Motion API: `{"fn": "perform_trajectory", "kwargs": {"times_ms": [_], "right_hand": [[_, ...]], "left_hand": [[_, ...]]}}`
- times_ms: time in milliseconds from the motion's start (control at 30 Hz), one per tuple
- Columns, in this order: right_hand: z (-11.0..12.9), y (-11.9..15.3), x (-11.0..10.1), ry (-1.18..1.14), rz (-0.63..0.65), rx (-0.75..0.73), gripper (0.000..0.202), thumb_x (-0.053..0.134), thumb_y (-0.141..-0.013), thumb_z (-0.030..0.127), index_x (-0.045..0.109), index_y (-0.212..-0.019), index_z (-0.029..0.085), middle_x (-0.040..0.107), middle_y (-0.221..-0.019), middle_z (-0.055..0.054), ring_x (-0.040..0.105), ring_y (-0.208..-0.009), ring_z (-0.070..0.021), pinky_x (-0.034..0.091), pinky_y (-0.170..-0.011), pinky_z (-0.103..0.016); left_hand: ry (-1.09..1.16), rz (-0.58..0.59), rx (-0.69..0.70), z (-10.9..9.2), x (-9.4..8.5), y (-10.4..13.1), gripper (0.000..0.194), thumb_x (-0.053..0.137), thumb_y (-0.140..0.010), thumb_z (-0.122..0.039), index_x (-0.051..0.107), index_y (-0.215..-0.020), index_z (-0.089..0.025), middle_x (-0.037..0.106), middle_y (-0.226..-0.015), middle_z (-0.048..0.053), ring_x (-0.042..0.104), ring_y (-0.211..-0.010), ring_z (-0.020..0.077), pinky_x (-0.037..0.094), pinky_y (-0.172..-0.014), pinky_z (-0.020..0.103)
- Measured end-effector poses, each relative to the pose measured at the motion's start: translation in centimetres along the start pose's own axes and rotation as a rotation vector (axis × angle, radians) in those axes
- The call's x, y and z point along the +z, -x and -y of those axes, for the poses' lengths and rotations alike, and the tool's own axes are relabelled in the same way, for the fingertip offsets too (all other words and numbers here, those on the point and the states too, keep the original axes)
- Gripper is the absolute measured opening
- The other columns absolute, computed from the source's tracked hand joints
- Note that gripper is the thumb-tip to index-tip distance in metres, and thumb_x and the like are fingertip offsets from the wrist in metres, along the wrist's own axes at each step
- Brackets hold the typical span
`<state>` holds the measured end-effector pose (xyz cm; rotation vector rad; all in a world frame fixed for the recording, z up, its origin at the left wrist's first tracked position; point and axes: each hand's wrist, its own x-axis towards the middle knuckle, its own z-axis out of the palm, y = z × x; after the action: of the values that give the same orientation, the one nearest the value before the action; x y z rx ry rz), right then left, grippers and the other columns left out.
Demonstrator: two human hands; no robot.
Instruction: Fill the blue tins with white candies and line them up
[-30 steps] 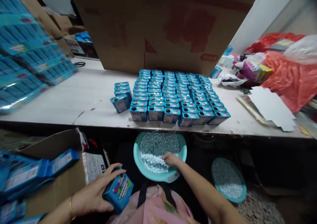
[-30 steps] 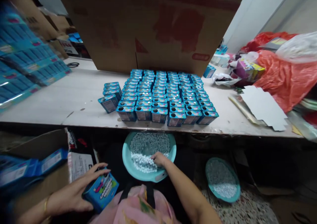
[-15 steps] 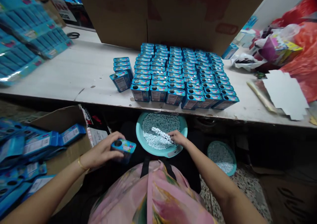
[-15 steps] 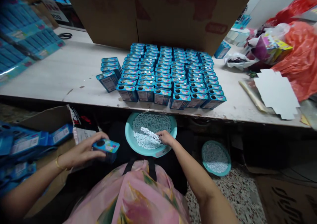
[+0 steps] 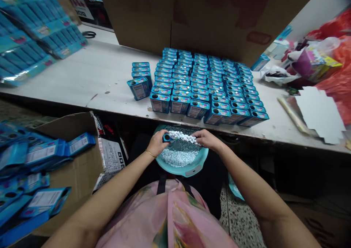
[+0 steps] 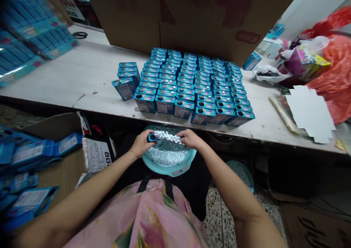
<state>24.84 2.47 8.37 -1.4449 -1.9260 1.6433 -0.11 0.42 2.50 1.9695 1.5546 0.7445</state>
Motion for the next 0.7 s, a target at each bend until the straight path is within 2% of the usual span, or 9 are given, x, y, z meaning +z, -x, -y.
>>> {"fn": "perform_trajectory", "kwargs": {"times_ms": [133,333,533,700], "right_hand": [[1.4,-1.0,-0.1,0.314,0.003,-0.051,0.035,0.043,-0.06,0.006,0.069,-0.083,0.014,0.056,-0.055,0.003,0.046,-0.049,-0.0059,0.035,-0.052,-0.017],[4.1,-2.3,0.5,0.769,-0.061,-0.079,0.029,0.05,-0.062,0.009,0.07,-0.082,0.018,0.064,-0.073,0.0,0.056,-0.073,-0.0134,0.038,-0.067,-0.02],[6.5,-3.2,1.6,0.906,-0.068,-0.045,0.019,0.059,-0.063,0.016,0.07,-0.078,0.015,0.061,-0.068,-0.004,0.057,-0.072,-0.0171,0.04,-0.066,-0.027],[6.5,-2.5,1.7,0.86,-0.069,-0.041,0.02,0.061,-0.067,0.028,0.07,-0.08,0.015,0.06,-0.069,-0.005,0.057,-0.073,-0.018,0.04,-0.069,-0.028]], "left_hand": [[-0.046,0.037,-0.024,0.1,1.5,-0.1,0.038,0.065,-0.06,-0.025,0.051,-0.095,-0.019,0.057,-0.087,0.004,0.052,-0.085,0.0199,0.04,-0.075,0.029],[-0.105,0.069,-0.016,0.6,2.8,0.1,0.037,0.063,-0.06,-0.021,0.05,-0.095,-0.019,0.056,-0.086,0.004,0.05,-0.085,0.0218,0.04,-0.073,0.03],[-0.117,0.086,-0.048,1.5,3.3,0.3,0.039,0.062,-0.06,-0.021,0.049,-0.097,-0.019,0.055,-0.084,0.005,0.05,-0.083,0.0214,0.04,-0.073,0.03],[-0.067,0.067,-0.032,1.6,3.0,0.4,0.044,0.064,-0.061,-0.024,0.05,-0.103,-0.018,0.056,-0.089,0.005,0.05,-0.086,0.0209,0.04,-0.076,0.03]]}}
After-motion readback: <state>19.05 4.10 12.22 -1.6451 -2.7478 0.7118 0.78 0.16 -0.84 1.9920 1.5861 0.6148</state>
